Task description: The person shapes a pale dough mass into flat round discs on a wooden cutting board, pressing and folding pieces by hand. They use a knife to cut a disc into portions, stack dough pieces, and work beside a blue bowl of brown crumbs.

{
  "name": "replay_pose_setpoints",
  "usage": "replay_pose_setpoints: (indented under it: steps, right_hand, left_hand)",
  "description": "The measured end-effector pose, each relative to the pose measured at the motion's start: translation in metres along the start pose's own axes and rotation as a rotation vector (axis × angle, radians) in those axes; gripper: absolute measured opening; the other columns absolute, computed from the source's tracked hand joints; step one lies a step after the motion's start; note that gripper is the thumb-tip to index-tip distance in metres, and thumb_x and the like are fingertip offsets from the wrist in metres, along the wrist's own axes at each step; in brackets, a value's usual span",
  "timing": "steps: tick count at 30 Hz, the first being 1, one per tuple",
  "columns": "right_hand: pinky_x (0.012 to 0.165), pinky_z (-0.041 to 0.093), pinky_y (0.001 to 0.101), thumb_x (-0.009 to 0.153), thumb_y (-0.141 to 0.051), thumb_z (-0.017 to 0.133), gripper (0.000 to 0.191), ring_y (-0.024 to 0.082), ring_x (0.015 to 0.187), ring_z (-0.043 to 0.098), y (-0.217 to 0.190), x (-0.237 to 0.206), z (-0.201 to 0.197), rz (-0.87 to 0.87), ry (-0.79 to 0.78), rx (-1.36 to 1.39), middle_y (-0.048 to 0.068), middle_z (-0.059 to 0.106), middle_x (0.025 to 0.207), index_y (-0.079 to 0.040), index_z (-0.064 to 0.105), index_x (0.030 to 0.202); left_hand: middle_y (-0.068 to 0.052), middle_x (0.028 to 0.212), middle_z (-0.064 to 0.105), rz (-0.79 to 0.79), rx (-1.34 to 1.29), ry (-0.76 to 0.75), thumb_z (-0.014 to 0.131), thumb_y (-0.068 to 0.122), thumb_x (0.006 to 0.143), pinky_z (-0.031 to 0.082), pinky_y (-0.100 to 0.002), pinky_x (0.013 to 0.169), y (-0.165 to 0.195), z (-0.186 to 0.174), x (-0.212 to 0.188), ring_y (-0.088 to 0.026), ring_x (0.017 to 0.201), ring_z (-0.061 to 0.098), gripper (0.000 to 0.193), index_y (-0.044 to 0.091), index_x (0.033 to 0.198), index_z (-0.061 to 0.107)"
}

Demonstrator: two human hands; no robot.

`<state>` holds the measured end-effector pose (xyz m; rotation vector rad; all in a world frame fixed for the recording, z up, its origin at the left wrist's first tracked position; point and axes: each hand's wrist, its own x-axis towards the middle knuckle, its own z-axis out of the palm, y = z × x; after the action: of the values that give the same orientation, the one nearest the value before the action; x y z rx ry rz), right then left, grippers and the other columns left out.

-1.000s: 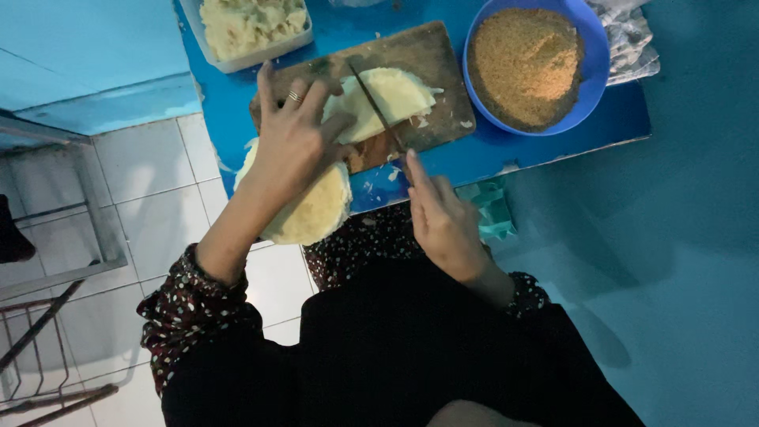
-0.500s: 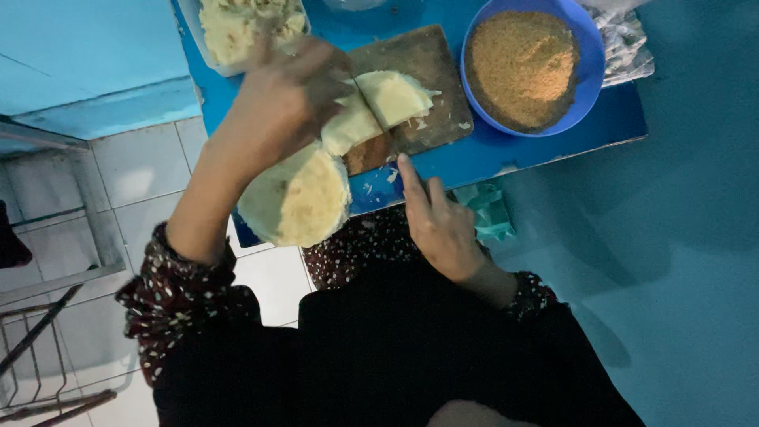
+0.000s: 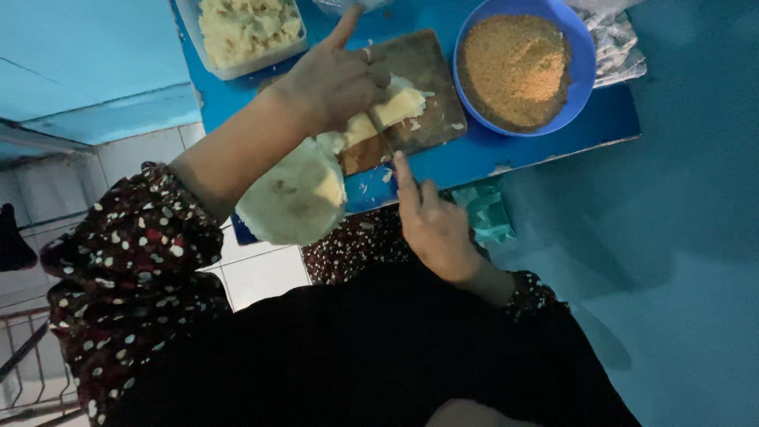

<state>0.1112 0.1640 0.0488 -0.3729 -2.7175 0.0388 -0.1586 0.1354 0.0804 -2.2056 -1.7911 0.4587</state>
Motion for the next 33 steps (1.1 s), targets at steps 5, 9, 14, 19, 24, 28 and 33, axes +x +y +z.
replay_pose_setpoints:
  steps: [5, 9, 14, 19, 24, 28, 33]
  right_hand:
    - [0.043, 0.047, 0.0353, 0.091, -0.005, 0.059, 0.069, 0.019, 0.047, 0.055, -0.013, 0.009, 0.017, -0.005, -0.030, -0.154, 0.012, 0.057, 0.079, -0.005, 0.043, 0.158]
    - [0.038, 0.045, 0.0352, 0.092, -0.003, 0.059, 0.068, 0.017, 0.044, 0.054, -0.001, 0.014, 0.035, -0.035, -0.003, -0.059, 0.012, 0.057, 0.075, -0.001, 0.042, 0.157]
    - [0.043, 0.049, 0.0451, 0.081, -0.009, 0.061, 0.077, 0.026, 0.044, 0.057, 0.005, 0.023, 0.043, -0.045, 0.013, -0.155, 0.013, 0.061, 0.070, -0.004, 0.040, 0.155]
    - [0.044, 0.050, 0.0429, 0.087, -0.004, 0.060, 0.076, 0.027, 0.048, 0.059, 0.013, 0.032, 0.047, -0.083, -0.002, -0.048, 0.017, 0.063, 0.075, 0.003, 0.038, 0.160]
    - [0.047, 0.052, 0.0473, 0.082, -0.010, 0.063, 0.078, 0.031, 0.049, 0.061, 0.018, 0.024, 0.053, -0.037, 0.010, -0.075, 0.016, 0.063, 0.074, -0.006, 0.040, 0.156]
    - [0.051, 0.053, 0.0456, 0.086, -0.006, 0.061, 0.079, 0.031, 0.056, 0.063, 0.019, 0.041, 0.061, -0.082, 0.084, 0.010, 0.016, 0.064, 0.080, -0.001, 0.036, 0.161]
    - [0.048, 0.054, 0.0457, 0.089, -0.008, 0.060, 0.074, 0.031, 0.052, 0.064, 0.028, 0.031, 0.053, -0.050, -0.134, -0.049, 0.015, 0.064, 0.073, -0.008, 0.037, 0.159]
  left_hand:
    - [0.015, 0.114, 0.068, -0.053, 0.161, 0.064, 0.082, 0.024, 0.075, 0.002, -0.065, 0.124, 0.006, 0.013, 0.005, -0.018, 0.133, 0.058, 0.041, 0.042, 0.110, 0.073]
    - [0.013, 0.117, 0.067, -0.035, 0.154, 0.070, 0.083, 0.026, 0.082, 0.000, -0.069, 0.128, -0.004, 0.022, 0.004, -0.018, 0.128, 0.060, 0.034, 0.039, 0.113, 0.074]
    - [0.015, 0.117, 0.066, -0.028, 0.080, 0.043, 0.089, 0.031, 0.054, -0.001, -0.071, 0.119, -0.014, 0.029, 0.008, -0.014, 0.141, 0.051, 0.058, 0.041, 0.109, 0.073]
    - [0.011, 0.124, 0.066, -0.059, 0.011, 0.048, 0.090, 0.030, 0.057, 0.007, -0.068, 0.116, -0.021, 0.032, 0.012, -0.017, 0.134, 0.056, 0.063, 0.036, 0.118, 0.073]
    - [0.012, 0.129, 0.065, -0.093, 0.120, -0.006, 0.089, 0.033, 0.062, 0.001, -0.067, 0.123, -0.015, 0.033, 0.014, -0.014, 0.139, 0.052, 0.051, 0.043, 0.110, 0.075]
    - [0.016, 0.127, 0.067, -0.098, 0.219, 0.006, 0.085, 0.027, 0.077, -0.001, -0.067, 0.124, -0.009, 0.029, 0.014, -0.016, 0.134, 0.057, 0.030, 0.043, 0.101, 0.077]
    - [0.014, 0.120, 0.070, -0.126, 0.219, -0.074, 0.084, 0.035, 0.068, -0.002, -0.068, 0.120, -0.008, 0.023, 0.019, -0.020, 0.134, 0.056, 0.034, 0.040, 0.101, 0.076]
